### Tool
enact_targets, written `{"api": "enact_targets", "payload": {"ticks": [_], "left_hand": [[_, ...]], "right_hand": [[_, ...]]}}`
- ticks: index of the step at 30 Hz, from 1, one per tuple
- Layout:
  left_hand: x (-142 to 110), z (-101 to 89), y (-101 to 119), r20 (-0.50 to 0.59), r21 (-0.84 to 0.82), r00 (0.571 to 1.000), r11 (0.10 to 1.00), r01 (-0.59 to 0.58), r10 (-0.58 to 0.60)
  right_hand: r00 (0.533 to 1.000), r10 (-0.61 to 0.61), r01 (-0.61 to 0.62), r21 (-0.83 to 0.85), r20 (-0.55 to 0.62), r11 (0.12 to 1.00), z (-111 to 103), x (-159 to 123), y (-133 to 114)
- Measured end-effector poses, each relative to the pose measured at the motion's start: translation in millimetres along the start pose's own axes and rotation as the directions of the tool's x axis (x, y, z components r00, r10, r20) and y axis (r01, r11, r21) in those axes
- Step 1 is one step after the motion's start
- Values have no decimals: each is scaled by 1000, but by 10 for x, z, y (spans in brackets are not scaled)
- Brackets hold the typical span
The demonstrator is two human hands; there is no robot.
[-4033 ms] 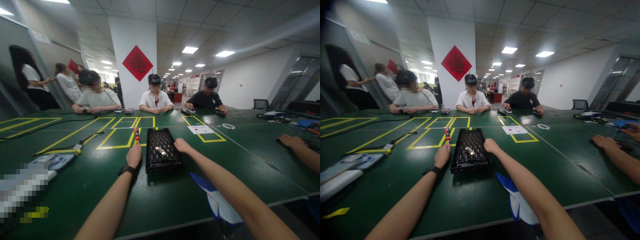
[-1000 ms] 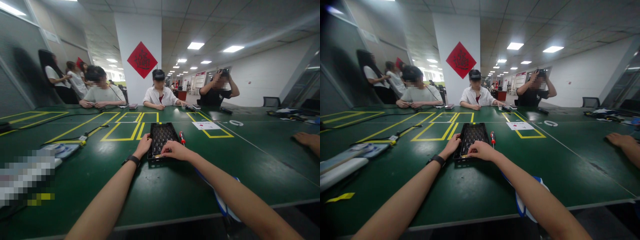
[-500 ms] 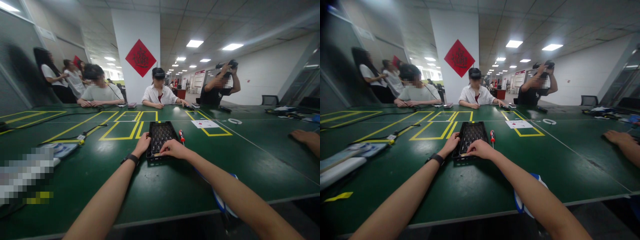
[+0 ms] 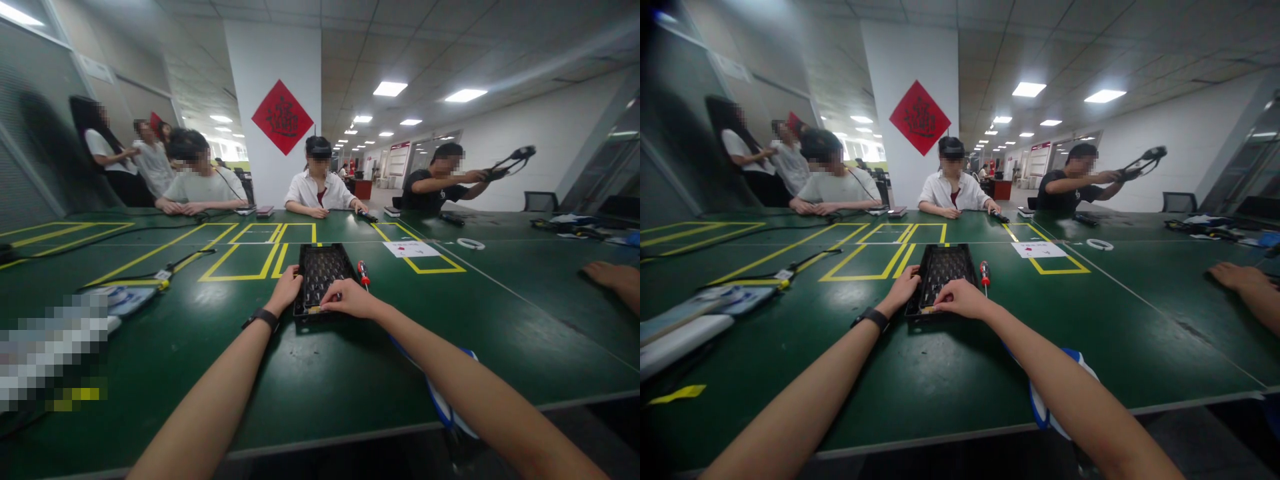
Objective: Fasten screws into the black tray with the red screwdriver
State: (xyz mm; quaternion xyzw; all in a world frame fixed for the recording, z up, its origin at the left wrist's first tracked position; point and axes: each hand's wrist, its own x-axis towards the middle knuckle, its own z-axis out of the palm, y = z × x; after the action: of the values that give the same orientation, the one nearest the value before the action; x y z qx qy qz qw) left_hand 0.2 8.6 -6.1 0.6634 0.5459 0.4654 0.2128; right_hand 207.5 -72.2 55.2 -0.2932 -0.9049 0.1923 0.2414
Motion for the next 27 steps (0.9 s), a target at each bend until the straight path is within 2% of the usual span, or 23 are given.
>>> {"api": "enact_targets", "payload": {"ticks": [10, 19, 27], "left_hand": [[-13, -14, 19, 3, -24, 1000, 1000, 10, -10], [-15, -4, 24, -2, -22, 1000, 1000, 15, -16], [-12, -5, 33, -3, -34, 999, 999, 32, -32]], "right_hand": [[998, 56, -57, 64, 14, 996, 22, -2, 36], [998, 64, -62, 117, -17, 991, 31, -4, 59], [998, 63, -63, 130, 7, 989, 43, -3, 68]]}}
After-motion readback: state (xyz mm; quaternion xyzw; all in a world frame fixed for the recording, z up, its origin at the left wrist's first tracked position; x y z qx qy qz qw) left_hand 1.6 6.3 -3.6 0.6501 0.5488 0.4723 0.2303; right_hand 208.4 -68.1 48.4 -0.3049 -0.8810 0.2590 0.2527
